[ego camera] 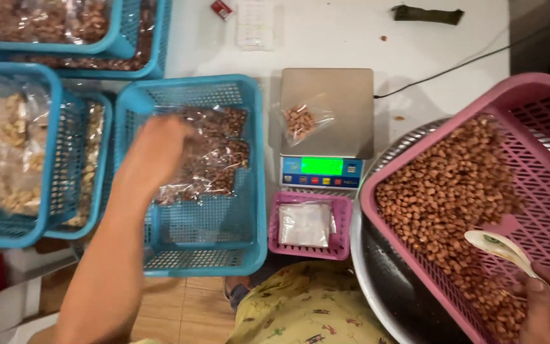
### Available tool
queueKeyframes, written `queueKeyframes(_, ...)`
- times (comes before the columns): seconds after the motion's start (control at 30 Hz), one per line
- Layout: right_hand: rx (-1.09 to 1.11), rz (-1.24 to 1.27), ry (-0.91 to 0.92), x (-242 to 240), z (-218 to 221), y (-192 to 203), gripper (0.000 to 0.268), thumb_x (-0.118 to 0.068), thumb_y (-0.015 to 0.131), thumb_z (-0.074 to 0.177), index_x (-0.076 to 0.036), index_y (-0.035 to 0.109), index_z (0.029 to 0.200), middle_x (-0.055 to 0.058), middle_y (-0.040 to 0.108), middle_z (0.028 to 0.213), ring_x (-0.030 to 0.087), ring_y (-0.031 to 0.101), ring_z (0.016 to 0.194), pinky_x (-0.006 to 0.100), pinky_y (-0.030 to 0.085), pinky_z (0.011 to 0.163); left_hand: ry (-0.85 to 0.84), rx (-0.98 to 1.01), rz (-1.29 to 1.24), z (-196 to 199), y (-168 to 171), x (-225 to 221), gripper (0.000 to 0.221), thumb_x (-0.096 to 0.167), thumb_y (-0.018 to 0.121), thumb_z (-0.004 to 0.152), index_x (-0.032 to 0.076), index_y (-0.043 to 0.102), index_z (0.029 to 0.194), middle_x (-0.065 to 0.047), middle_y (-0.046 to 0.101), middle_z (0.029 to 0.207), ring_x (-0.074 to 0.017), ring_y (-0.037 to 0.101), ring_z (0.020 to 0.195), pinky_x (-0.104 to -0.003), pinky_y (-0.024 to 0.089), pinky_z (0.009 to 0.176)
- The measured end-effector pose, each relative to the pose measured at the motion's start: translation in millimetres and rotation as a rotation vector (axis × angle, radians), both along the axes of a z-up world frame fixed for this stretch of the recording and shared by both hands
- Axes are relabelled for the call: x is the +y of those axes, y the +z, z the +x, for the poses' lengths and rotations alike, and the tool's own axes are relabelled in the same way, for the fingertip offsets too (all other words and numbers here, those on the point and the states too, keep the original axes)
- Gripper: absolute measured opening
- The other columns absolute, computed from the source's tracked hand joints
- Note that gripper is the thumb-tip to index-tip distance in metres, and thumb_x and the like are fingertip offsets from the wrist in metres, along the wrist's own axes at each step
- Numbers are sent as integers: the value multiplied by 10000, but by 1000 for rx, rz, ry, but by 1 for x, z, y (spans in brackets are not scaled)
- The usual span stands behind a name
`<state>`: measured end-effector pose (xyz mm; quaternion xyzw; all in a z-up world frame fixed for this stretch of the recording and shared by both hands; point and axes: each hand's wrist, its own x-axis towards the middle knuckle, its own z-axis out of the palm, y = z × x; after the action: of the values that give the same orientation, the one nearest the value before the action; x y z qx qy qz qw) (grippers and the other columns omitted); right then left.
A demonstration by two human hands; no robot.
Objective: A person is efficiently bagging peanuts by scooping them from a large pink basket into small plastic bags, weighing each bag on a digital scale, and then placing the finished bags into a blue storage basket.
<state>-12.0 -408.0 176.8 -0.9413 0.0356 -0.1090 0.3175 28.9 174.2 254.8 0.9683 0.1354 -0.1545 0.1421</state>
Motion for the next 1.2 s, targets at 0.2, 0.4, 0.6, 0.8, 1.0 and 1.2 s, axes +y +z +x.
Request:
queueKeyframes(0.2, 168, -58, 68, -12, 21, -2, 522, -250, 540, 1279, 202, 622, 1528, 349, 694, 1097, 491, 671, 985, 599, 556, 857, 424, -31, -325, -57, -70, -50, 372, 54, 687, 944, 102, 684, 1313, -147, 741, 1263, -120, 555, 435, -252, 593, 503)
queueKeyframes(0.4, 131, -88, 102, -41, 19, -14, 453, -199, 546, 1295, 190, 664, 1494, 323, 702, 1117, 444, 680, 935, 559, 534, 804, 54, -168, 254, -69, -174, -39, 676, 526, 762, 880, -5, 594, 1262, -244, 647, 1125, -434, 701, 823, -532, 604, 572)
queueKeyframes(0.6, -147, -75, 83, -61, 5, -26, 118, 26, 751, 1243, 108, 782, 1322, 224, 737, 1176, 315, 699, 1123, 423, 554, 1087, -192, -878, 17, -36, -107, -118, 143, 190, 729, 944, 67, 658, 960, -134, 644, 882, -327, 620, 757, -474, 477, 659)
queueKeyframes(0.8, -117, -345, 147, -34, 35, 23, 159, -120, 697, 1090, -61, 787, 1208, 102, 772, 1113, 283, 724, 1040, 388, 512, 934, -782, -251, -56, -37, -275, -193, 44, 157, 670, 716, 116, 656, 705, -107, 667, 633, -410, 684, 575, -528, 510, 439)
queueKeyframes(1.0, 41, -562, 93, -47, 43, 24, 176, -155, 662, 985, -91, 745, 1126, 112, 754, 970, 327, 721, 901, 470, 541, 796, -775, -150, 231, -1, -84, -191, 97, 195, 697, 711, 110, 735, 737, -179, 635, 1191, -397, 589, 1078, -504, 590, 784)
queueKeyframes(1.2, 89, -345, 94, -7, 35, -7, 133, -157, 714, 846, -101, 799, 932, 159, 781, 857, 380, 751, 862, 480, 585, 760, -267, -655, -904, 54, -84, -206, 287, 336, 741, 951, 130, 707, 755, 3, 666, 635, -197, 617, 587, -312, 532, 637)
